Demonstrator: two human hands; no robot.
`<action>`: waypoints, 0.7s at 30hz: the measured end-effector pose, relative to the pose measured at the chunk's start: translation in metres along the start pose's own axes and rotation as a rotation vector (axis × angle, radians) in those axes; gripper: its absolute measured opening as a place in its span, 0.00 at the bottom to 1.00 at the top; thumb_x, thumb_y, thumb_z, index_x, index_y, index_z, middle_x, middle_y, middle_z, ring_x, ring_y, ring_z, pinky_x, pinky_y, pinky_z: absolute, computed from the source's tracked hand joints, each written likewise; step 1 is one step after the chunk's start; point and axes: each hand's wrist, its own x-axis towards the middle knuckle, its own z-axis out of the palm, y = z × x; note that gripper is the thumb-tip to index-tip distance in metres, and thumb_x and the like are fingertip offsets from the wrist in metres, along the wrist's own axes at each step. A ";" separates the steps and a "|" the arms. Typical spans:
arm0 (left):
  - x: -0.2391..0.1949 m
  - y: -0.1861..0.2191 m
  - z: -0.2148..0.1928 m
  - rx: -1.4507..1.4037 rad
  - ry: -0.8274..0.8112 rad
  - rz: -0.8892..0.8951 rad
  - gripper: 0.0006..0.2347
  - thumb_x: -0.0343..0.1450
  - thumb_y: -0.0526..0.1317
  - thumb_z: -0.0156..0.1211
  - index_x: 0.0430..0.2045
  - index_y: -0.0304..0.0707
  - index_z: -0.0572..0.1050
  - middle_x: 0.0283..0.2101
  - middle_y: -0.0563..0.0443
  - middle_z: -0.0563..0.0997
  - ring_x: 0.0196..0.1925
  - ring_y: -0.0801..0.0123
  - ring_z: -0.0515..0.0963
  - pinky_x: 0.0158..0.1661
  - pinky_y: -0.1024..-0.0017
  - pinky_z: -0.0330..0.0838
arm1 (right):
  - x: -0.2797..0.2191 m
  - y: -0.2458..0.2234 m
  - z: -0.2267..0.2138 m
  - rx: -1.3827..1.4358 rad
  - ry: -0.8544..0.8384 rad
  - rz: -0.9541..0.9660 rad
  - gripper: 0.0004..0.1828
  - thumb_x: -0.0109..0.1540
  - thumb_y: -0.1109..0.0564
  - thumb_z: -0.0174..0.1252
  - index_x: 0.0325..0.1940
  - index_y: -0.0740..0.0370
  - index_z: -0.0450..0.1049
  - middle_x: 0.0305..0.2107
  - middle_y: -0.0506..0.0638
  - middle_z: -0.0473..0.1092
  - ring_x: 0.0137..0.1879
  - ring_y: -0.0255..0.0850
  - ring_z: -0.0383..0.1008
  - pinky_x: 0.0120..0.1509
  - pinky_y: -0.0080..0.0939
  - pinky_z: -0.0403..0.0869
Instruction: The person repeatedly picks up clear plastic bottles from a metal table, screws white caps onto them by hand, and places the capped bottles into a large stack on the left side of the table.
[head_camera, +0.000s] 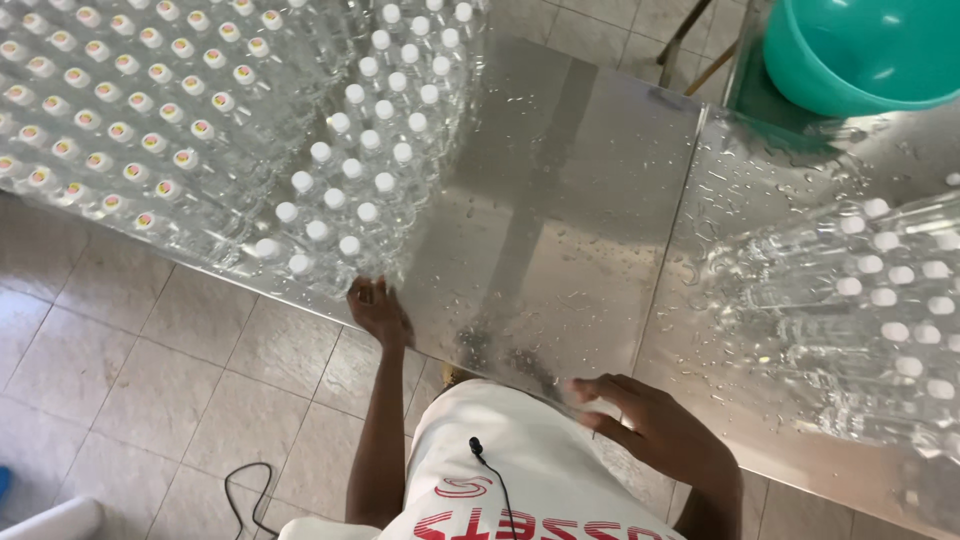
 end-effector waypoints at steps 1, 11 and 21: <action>-0.006 0.006 -0.002 -0.032 -0.011 -0.071 0.10 0.75 0.30 0.67 0.48 0.42 0.78 0.48 0.50 0.81 0.48 0.67 0.82 0.46 0.72 0.86 | -0.018 -0.004 -0.015 0.210 0.063 -0.322 0.21 0.72 0.43 0.53 0.66 0.51 0.74 0.59 0.46 0.79 0.61 0.41 0.84 0.64 0.43 0.78; -0.104 -0.015 0.004 -0.027 -0.294 0.279 0.18 0.75 0.21 0.64 0.58 0.37 0.77 0.75 0.37 0.54 0.44 0.56 0.78 0.35 0.67 0.87 | 0.138 0.218 0.100 -0.443 0.939 0.004 0.28 0.60 0.65 0.68 0.60 0.39 0.80 0.82 0.53 0.52 0.88 0.65 0.40 0.83 0.86 0.32; -0.214 0.033 0.040 0.231 -0.592 0.087 0.22 0.71 0.24 0.59 0.62 0.29 0.77 0.75 0.34 0.56 0.62 0.45 0.79 0.52 0.52 0.85 | 0.000 0.363 0.105 0.638 1.225 0.784 0.36 0.70 0.49 0.62 0.81 0.58 0.60 0.76 0.61 0.61 0.76 0.59 0.69 0.73 0.61 0.75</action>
